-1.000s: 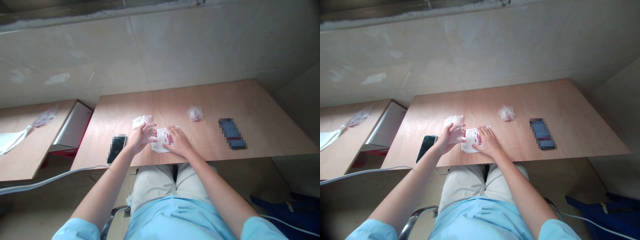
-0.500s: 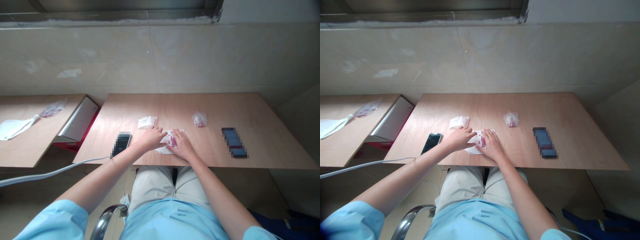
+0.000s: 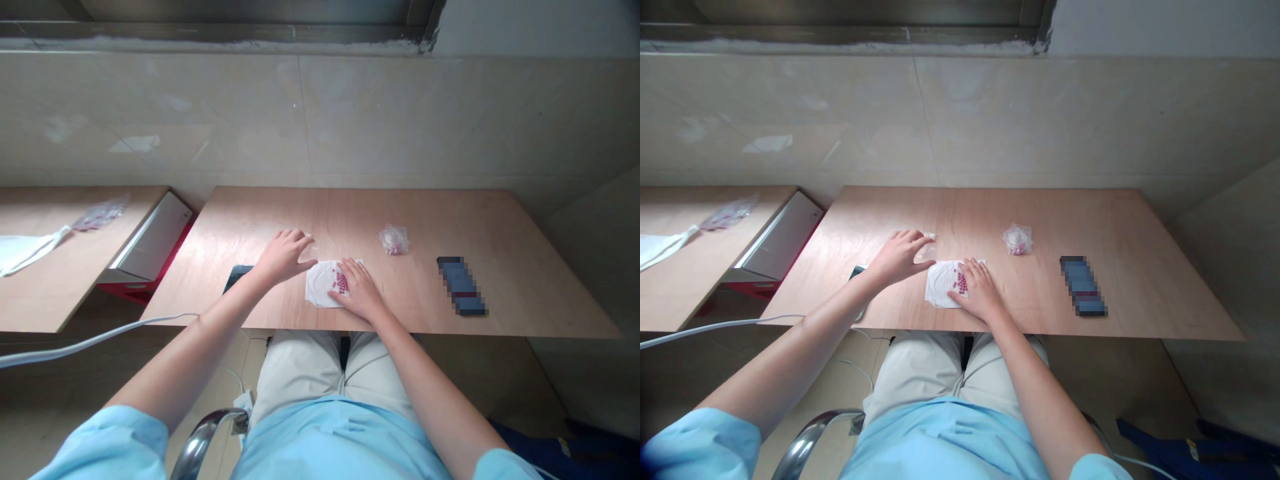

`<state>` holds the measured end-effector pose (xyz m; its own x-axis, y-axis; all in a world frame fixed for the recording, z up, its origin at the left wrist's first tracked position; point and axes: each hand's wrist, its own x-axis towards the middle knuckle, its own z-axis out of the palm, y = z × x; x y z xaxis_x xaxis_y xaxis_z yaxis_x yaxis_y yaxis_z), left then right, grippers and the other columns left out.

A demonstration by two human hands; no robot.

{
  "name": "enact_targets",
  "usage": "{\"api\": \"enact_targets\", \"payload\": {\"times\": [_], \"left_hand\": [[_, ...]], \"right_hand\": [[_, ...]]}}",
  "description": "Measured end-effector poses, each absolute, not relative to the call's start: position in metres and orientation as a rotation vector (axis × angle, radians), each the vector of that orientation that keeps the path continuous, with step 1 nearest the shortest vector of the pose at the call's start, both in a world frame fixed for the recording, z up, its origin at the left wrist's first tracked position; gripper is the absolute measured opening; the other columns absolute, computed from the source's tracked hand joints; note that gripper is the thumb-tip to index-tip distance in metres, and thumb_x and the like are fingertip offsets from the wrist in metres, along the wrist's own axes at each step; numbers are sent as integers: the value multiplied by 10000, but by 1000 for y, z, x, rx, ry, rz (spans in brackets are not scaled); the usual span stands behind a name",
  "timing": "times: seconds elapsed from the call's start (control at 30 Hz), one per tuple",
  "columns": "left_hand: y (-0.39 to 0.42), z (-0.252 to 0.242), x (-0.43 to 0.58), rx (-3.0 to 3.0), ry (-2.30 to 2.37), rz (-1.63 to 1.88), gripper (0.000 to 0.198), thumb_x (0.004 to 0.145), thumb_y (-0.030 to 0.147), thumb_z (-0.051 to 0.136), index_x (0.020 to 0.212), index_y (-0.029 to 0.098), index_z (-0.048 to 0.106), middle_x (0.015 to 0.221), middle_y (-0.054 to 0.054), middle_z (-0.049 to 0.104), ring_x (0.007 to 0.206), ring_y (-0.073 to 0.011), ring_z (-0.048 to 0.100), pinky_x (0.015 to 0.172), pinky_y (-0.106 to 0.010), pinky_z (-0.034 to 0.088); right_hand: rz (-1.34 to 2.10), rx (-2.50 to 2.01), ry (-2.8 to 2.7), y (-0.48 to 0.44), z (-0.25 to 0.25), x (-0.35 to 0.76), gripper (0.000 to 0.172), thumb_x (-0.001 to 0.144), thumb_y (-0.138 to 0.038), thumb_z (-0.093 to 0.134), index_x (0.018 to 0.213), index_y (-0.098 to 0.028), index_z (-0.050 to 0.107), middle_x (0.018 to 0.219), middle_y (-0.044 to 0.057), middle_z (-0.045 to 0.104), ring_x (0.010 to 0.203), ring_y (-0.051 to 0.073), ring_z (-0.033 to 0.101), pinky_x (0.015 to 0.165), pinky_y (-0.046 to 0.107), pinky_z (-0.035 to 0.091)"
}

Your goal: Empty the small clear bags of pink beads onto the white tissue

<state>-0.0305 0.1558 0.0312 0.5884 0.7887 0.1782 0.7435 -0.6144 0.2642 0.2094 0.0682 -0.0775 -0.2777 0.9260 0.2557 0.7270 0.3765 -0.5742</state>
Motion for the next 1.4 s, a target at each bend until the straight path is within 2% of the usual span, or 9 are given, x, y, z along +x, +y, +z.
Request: {"api": "enact_targets", "payload": {"times": [0.13,0.3,0.5,0.57,0.77,0.93,1.17,1.33,1.4], "left_hand": [[189,31,-60,2453,1493,659,513,921,499,587,1341,204,586,1287,-129,588,1213,-307,536,1074,-446,379],[204,-11,-70,2292,1532,622,588,925,460,560,1428,159,507,1412,-154,553,1290,-306,531,1102,-443,398],[194,-58,-63,2392,1561,514,616,979,422,449,1518,128,400,1568,-200,410,1479,-346,325,1207,-557,213],[192,-65,-62,2440,1577,482,616,997,430,409,1548,157,363,1604,-185,362,1514,-358,256,1214,-589,153],[194,-72,-61,2550,1606,357,608,1012,497,352,1571,259,351,1683,-107,202,1547,-373,146,1221,-597,77],[195,-72,-61,2603,1649,298,653,1015,561,316,1593,259,309,1694,-111,147,1551,-383,122,1218,-598,62],[195,-81,-65,2602,1660,442,872,975,647,340,1625,104,132,1675,-177,175,1558,-374,88,1238,-572,58],[196,-80,-65,2579,1631,565,905,964,631,397,1600,25,177,1653,-234,206,1552,-385,114,1245,-564,84],[193,-74,-64,2567,1613,669,893,963,596,439,1591,13,189,1645,-252,220,1550,-388,123,1243,-570,100]], "right_hand": [[465,-1400,-2088,68,-78,209,756,841,-489,722,1481,-179,463,1576,169,395,1498,329,302,1244,559,201],[453,-1395,-2083,70,-78,208,742,841,-484,723,1469,-177,475,1566,169,410,1493,329,313,1242,556,214],[478,-1389,-2035,68,-75,203,731,825,-495,746,1439,-181,502,1553,157,429,1481,326,335,1246,531,224],[510,-1386,-1973,73,-73,206,706,837,-487,740,1431,-185,505,1530,151,459,1460,309,372,1230,495,279],[303,-1622,-1582,139,-63,272,406,968,-374,537,1310,-160,586,1268,155,640,1186,269,604,1047,411,468],[149,-2009,-1735,194,-58,321,437,860,-341,665,1249,-143,668,1202,178,643,1157,323,583,1032,415,425],[205,-1931,-1937,201,-61,322,232,943,-247,561,1055,-218,762,1208,106,678,1202,251,580,1059,350,392],[256,-1879,-1886,193,-59,325,300,818,-239,738,1112,-179,741,1301,138,651,1240,275,569,1088,376,389],[272,-1859,-1859,189,-56,325,239,815,-193,724,1052,-177,754,1272,135,671,1240,265,577,1085,365,396]]}}
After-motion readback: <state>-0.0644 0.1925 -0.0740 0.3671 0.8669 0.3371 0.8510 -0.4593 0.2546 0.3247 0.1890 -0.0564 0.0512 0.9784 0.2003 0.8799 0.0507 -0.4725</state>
